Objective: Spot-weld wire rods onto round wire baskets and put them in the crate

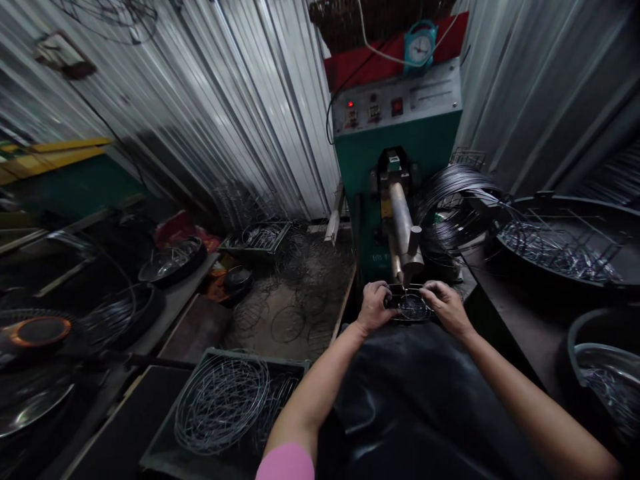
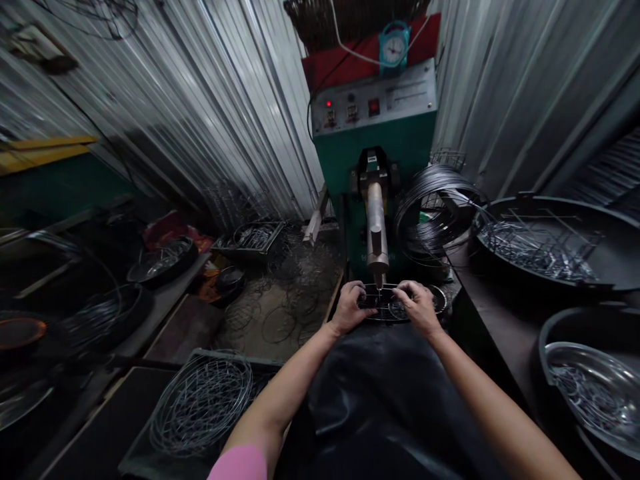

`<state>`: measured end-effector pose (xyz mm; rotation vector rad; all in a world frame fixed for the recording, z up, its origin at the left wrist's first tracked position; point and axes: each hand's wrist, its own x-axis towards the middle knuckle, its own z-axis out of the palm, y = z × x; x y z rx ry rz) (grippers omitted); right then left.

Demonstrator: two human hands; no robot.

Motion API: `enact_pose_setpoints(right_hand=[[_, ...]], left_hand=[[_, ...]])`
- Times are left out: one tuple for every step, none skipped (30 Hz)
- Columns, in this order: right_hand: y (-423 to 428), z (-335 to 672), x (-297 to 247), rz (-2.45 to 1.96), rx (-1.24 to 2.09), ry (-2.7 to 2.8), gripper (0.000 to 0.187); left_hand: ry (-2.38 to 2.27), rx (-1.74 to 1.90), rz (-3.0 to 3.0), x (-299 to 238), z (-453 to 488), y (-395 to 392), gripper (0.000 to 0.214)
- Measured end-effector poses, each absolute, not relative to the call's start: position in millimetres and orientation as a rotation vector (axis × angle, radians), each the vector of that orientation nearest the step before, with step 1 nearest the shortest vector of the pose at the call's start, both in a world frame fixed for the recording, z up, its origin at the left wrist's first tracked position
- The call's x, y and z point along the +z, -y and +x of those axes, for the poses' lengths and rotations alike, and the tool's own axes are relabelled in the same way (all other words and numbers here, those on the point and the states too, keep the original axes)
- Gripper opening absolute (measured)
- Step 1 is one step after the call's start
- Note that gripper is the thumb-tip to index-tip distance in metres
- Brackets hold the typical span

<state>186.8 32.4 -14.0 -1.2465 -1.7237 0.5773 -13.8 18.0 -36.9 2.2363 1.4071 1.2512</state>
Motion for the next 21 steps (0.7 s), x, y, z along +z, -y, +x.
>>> enact_pose_setpoints(right_hand=[[-33, 187, -14, -1.234, 0.609, 1.716, 0.041], [-33, 187, -14, -1.223, 0.638, 1.707, 0.041], [-33, 187, -14, -1.217, 0.66, 1.698, 0.04], [-33, 187, -15, -1.218, 0.67, 1.691, 0.039], [-33, 188, -15, -1.219, 0.678, 1.686, 0.039], [-33, 188, -16, -1.219, 0.687, 1.682, 0.038], [-33, 188, -17, -1.219, 0.696, 1.678, 0.038], [-33, 189, -18, -1.219, 0.707, 1.674, 0.038], [-33, 189, -19, -1.218, 0.719, 1.669, 0.038], [-34, 189, -19, -1.216, 0.732, 1.662, 0.038], [-34, 189, -20, -1.215, 0.745, 1.654, 0.038], [-34, 188, -21, -1.213, 0.757, 1.647, 0.038], [-35, 188, -22, -1.213, 0.769, 1.64, 0.038], [-35, 188, -23, -1.211, 0.783, 1.633, 0.038], [-35, 188, -24, -1.206, 0.796, 1.624, 0.037], [-35, 188, -25, -1.197, 0.808, 1.608, 0.036], [-35, 190, -27, -1.182, 0.82, 1.583, 0.035], [-34, 193, -30, -1.165, 0.834, 1.547, 0.035], [-34, 197, -33, -1.15, 0.85, 1.504, 0.034], [-34, 202, -37, -1.14, 0.87, 1.464, 0.035], [-34, 208, -41, -1.14, 0.892, 1.43, 0.037]], left_hand=[[-1.409, 1.245, 2.23, -37, -14, -18, 0.039], [-1.415, 1.234, 2.224, -37, -14, -18, 0.039], [-1.422, 1.22, 2.218, -36, -14, -18, 0.04], [-1.431, 1.207, 2.212, -36, -14, -18, 0.04], [-1.438, 1.196, 2.209, -35, -14, -18, 0.039], [-1.441, 1.19, 2.207, -35, -14, -18, 0.039], [-1.437, 1.186, 2.21, -34, -15, -17, 0.039], [-1.43, 1.182, 2.215, -32, -15, -17, 0.039], [-1.42, 1.175, 2.223, -31, -16, -17, 0.039], [-1.41, 1.165, 2.232, -30, -16, -18, 0.039], [-1.402, 1.153, 2.24, -29, -17, -18, 0.039], [-1.399, 1.142, 2.246, -28, -17, -18, 0.039], [-1.399, 1.134, 2.25, -28, -18, -18, 0.039], [-1.4, 1.13, 2.251, -27, -18, -19, 0.038], [-1.4, 1.127, 2.251, -27, -19, -19, 0.037], [-1.403, 1.128, 2.251, -28, -19, -20, 0.036], [-1.406, 1.129, 2.251, -28, -20, -20, 0.035], [-1.406, 1.13, 2.255, -28, -20, -20, 0.034], [-1.408, 1.134, 2.264, -28, -21, -19, 0.034], [-1.419, 1.144, 2.28, -28, -21, -16, 0.035], [-1.442, 1.161, 2.303, -27, -21, -12, 0.036]])
